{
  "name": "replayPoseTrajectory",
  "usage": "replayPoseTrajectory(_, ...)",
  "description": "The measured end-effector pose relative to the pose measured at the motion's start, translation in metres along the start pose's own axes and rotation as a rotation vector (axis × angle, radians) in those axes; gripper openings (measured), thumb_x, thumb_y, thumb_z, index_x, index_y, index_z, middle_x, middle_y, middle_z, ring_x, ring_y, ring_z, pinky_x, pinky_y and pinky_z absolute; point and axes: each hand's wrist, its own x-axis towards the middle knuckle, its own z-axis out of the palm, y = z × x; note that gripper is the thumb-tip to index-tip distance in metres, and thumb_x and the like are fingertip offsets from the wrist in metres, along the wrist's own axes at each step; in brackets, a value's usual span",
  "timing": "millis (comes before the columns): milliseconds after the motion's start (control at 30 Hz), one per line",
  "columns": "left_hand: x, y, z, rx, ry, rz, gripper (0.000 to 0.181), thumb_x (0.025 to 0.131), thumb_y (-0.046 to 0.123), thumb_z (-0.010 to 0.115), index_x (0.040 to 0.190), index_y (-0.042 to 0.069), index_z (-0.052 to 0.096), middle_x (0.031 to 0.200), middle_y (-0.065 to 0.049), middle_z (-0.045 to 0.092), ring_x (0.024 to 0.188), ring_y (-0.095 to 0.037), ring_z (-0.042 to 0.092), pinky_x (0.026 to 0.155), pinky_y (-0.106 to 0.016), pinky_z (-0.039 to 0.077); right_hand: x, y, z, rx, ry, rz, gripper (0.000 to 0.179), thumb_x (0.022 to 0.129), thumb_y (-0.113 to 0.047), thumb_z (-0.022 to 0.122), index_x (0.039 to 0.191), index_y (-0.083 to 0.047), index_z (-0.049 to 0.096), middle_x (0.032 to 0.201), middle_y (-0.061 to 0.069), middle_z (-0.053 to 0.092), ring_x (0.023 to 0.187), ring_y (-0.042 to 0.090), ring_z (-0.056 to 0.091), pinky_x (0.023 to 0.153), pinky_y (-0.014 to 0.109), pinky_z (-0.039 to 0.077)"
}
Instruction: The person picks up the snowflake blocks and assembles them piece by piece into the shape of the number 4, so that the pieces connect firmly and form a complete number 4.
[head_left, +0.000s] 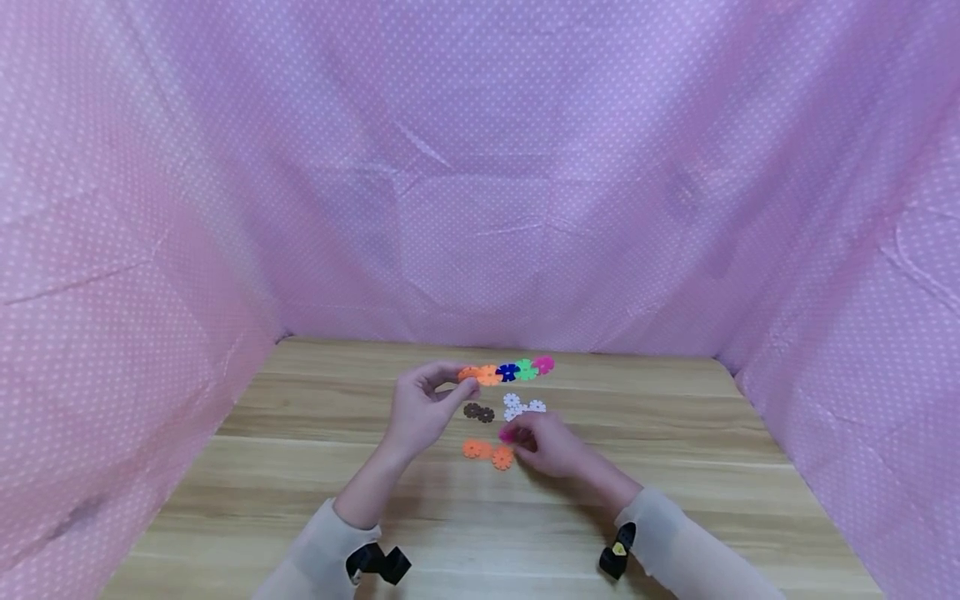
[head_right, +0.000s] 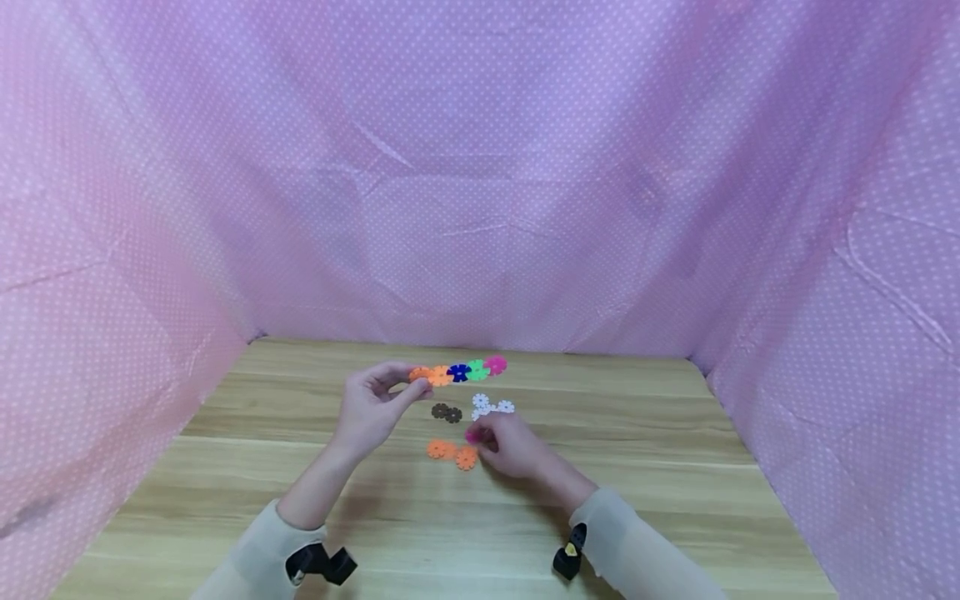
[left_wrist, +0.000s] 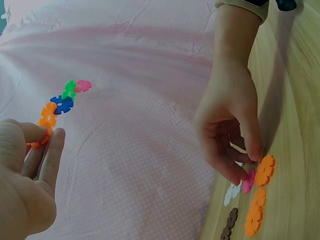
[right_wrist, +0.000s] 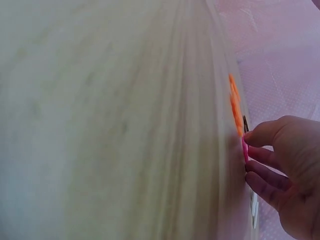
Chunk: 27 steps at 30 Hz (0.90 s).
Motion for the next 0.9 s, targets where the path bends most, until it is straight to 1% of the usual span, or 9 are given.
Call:
replayPoseTrajectory(100, 0.000, 0.001, 0.001, -0.010, 0.004, -0.009, 0.018, 0.091, -0.007, 0.076, 0.108, -0.011, 0.073, 0.108, -0.030, 0.074, 0.089, -0.032, 0.080, 0.087, -0.036, 0.069, 0.002, -0.003, 0.000, -0.084, -0.008, -0.059, 0.022, 0.098, -0.010, 0.074, 0.120, -0.011, 0.077, 0.104, -0.001, 0.074, 0.087, 0.008, 0.062, 0.076, 0.018, 0.059)
replayPoseTrajectory(167, 0.000, 0.002, 0.002, -0.014, 0.005, -0.011, 0.018, 0.091, -0.008, 0.076, 0.108, -0.011, 0.073, 0.108, -0.031, 0.074, 0.088, -0.031, 0.080, 0.087, -0.036, 0.069, 0.001, -0.005, 0.000, -0.139, -0.013, -0.090, 0.024, 0.098, -0.010, 0.074, 0.122, -0.010, 0.076, 0.103, 0.000, 0.072, 0.086, 0.007, 0.060, 0.074, 0.019, 0.058)
replayPoseTrajectory(233, 0.000, 0.002, 0.003, -0.016, -0.001, -0.005, 0.019, 0.091, -0.008, 0.076, 0.109, -0.012, 0.072, 0.108, -0.032, 0.074, 0.087, -0.027, 0.080, 0.087, -0.035, 0.069, 0.000, -0.006, 0.000, -0.176, -0.021, -0.096, 0.026, 0.099, -0.010, 0.073, 0.124, -0.011, 0.076, 0.103, 0.000, 0.070, 0.088, 0.008, 0.060, 0.077, 0.020, 0.060)
replayPoseTrajectory(300, -0.001, 0.003, 0.003, -0.019, -0.006, -0.002, 0.019, 0.091, -0.008, 0.076, 0.109, -0.013, 0.072, 0.109, -0.033, 0.073, 0.086, -0.021, 0.080, 0.087, -0.034, 0.069, -0.001, -0.008, 0.000, -0.189, -0.034, -0.085, 0.026, 0.101, -0.011, 0.071, 0.126, -0.012, 0.076, 0.104, 0.000, 0.068, 0.089, 0.008, 0.060, 0.080, 0.022, 0.061)
replayPoseTrajectory(433, -0.003, 0.004, 0.005, -0.031, -0.007, -0.001, 0.019, 0.091, -0.008, 0.075, 0.109, -0.012, 0.072, 0.109, -0.035, 0.072, 0.084, -0.011, 0.078, 0.087, -0.034, 0.069, -0.005, -0.011, 0.003, -0.191, -0.037, -0.072, 0.027, 0.103, -0.010, 0.068, 0.129, -0.008, 0.075, 0.102, 0.002, 0.064, 0.087, 0.008, 0.056, 0.078, 0.023, 0.059)
replayPoseTrajectory(533, -0.005, 0.005, 0.006, -0.038, 0.006, 0.003, 0.018, 0.091, -0.008, 0.075, 0.109, -0.012, 0.072, 0.108, -0.035, 0.072, 0.083, -0.012, 0.078, 0.086, -0.035, 0.070, -0.007, -0.011, 0.006, -0.189, -0.025, -0.062, 0.027, 0.102, -0.009, 0.069, 0.128, -0.006, 0.075, 0.101, 0.003, 0.062, 0.085, 0.008, 0.054, 0.075, 0.021, 0.058)
replayPoseTrajectory(633, -0.006, 0.007, 0.008, -0.033, 0.014, 0.014, 0.018, 0.091, -0.009, 0.075, 0.108, -0.012, 0.072, 0.107, -0.034, 0.073, 0.083, -0.013, 0.079, 0.086, -0.035, 0.070, -0.008, -0.010, 0.008, -0.165, -0.012, -0.035, 0.027, 0.100, -0.008, 0.071, 0.126, -0.005, 0.075, 0.103, 0.004, 0.060, 0.087, 0.009, 0.055, 0.075, 0.022, 0.059)
replayPoseTrajectory(800, -0.008, 0.008, 0.005, -0.016, 0.016, 0.043, 0.017, 0.091, -0.008, 0.075, 0.107, -0.012, 0.073, 0.104, -0.034, 0.073, 0.082, -0.014, 0.079, 0.085, -0.035, 0.070, -0.007, -0.011, 0.005, -0.134, 0.008, -0.002, 0.023, 0.098, -0.006, 0.072, 0.120, -0.004, 0.075, 0.109, 0.005, 0.060, 0.091, 0.012, 0.059, 0.078, 0.025, 0.062)
replayPoseTrajectory(900, -0.009, 0.009, 0.001, -0.012, 0.027, 0.054, 0.017, 0.091, -0.008, 0.076, 0.108, -0.011, 0.073, 0.104, -0.034, 0.073, 0.083, -0.015, 0.079, 0.085, -0.038, 0.070, -0.005, -0.013, 0.004, -0.144, 0.003, 0.010, 0.024, 0.096, -0.004, 0.073, 0.120, -0.002, 0.074, 0.112, 0.007, 0.061, 0.093, 0.013, 0.060, 0.078, 0.026, 0.063)
